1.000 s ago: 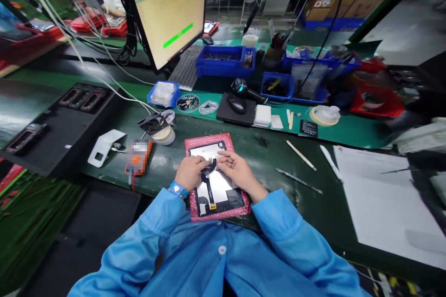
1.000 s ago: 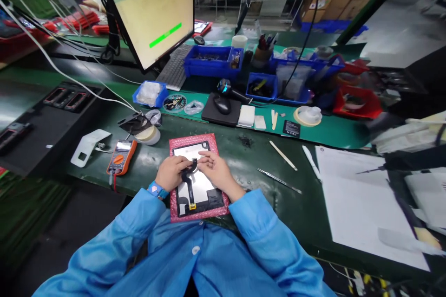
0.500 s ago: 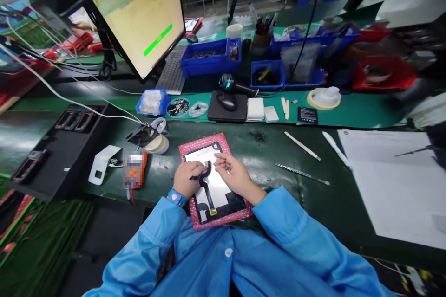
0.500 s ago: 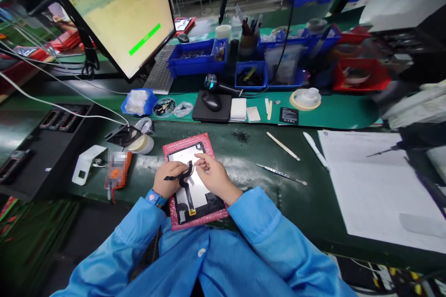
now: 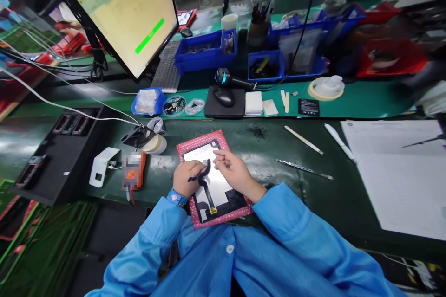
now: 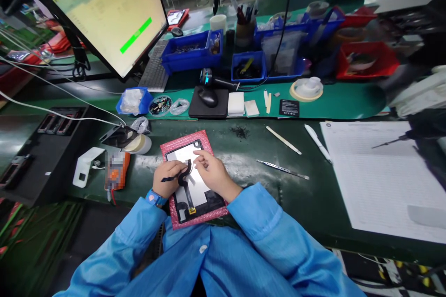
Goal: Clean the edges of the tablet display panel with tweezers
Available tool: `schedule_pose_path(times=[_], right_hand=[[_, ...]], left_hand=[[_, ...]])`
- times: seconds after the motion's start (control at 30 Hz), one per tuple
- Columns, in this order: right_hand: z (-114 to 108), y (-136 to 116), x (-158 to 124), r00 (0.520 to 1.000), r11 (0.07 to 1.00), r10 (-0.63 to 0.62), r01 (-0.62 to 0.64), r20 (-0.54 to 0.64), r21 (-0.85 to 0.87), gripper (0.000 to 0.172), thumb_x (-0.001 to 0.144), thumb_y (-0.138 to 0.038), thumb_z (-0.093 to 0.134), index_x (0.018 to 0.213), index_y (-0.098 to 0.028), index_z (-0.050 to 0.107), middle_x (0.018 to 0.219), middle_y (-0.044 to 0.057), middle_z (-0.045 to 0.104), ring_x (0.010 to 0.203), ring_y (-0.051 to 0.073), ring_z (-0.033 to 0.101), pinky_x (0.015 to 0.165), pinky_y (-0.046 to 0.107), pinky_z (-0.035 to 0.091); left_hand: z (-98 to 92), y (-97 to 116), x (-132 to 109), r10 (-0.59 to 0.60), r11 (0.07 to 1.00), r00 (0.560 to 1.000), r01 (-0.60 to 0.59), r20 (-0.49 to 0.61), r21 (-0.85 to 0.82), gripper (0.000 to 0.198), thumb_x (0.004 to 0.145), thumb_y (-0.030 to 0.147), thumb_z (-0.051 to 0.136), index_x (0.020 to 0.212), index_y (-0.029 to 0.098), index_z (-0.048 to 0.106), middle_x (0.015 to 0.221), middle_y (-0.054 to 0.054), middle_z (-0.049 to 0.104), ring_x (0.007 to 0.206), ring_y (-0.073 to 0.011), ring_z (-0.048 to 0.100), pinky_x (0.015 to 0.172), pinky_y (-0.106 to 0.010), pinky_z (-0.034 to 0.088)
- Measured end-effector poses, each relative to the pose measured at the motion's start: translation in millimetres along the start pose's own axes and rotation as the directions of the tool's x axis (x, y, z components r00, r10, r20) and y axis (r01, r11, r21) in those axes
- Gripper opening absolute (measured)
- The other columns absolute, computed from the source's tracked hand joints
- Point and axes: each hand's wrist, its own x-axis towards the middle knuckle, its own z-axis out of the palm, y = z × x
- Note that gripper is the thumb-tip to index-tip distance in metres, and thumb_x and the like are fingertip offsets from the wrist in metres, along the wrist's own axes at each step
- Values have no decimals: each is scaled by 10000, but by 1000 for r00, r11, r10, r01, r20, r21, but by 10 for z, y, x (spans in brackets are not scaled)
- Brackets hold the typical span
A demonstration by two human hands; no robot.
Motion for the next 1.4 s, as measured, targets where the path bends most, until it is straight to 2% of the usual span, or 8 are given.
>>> schedule_pose_path(times=[0.37,0.57,0.8,1.03,1.13,1.23,1.3,1.4], right_hand=[[5,-8,7,999,999,34,-34,-9,17,358,872,-287,604,1215,-193,645,924,44,711,795,176,703,756,328,562],[34,-129,-22,998,1000,14,-14,-63,8,246,863,-371,649,1019,-191,713,828,36,701,751,172,665,712,302,550],[10,-347,-65,989,993,121,-120,84,-16,272,824,-449,645,774,-184,682,585,-21,587,525,124,515,500,244,403],[-12,-398,-90,959,962,258,-245,114,-123,194,775,-368,639,690,-194,648,486,-41,536,451,117,484,446,228,366],[-29,-400,-92,940,935,329,-311,91,-168,161,771,-328,640,686,-191,637,455,-43,544,418,115,491,427,216,380],[-42,-420,-82,914,911,392,-369,108,-187,155,779,-312,647,686,-190,626,435,-45,549,370,101,469,394,204,386],[-43,-447,-66,897,893,427,-399,111,-207,167,792,-315,644,688,-185,630,431,-44,552,344,93,451,365,197,374],[-37,-508,-25,881,874,458,-422,121,-240,199,808,-326,645,674,-179,633,430,-41,557,331,88,449,343,190,372]], left_hand=[[-91,-20,52,-173,980,971,153,-163,-128,74,944,202,648,936,174,716,890,-40,744,818,-138,707,749,-241,565],[-302,33,-25,34,997,978,-47,-207,-55,216,873,134,735,1072,205,693,958,-41,751,861,-153,692,771,-284,535],[-423,235,-10,148,987,975,-155,-165,-32,254,906,125,681,1148,203,684,947,-55,747,839,-173,657,738,-310,470],[-290,377,-234,-101,988,993,94,-54,-125,249,947,148,593,1125,253,731,1025,-55,764,933,-176,693,801,-322,505],[-247,494,-399,-437,832,895,439,87,-337,325,972,167,496,1211,238,706,1140,-70,750,1044,-185,696,916,-342,540],[-253,606,-494,-685,401,648,716,331,-572,381,999,317,473,1318,181,628,964,-62,757,804,-153,704,782,-308,571],[-276,650,-494,-692,148,536,761,484,-632,473,975,425,505,1333,132,603,761,-21,708,605,-126,629,627,-266,538],[-322,665,-430,-632,9,484,786,605,-618,512,890,526,594,1157,96,671,582,27,604,477,-98,524,490,-219,447]])
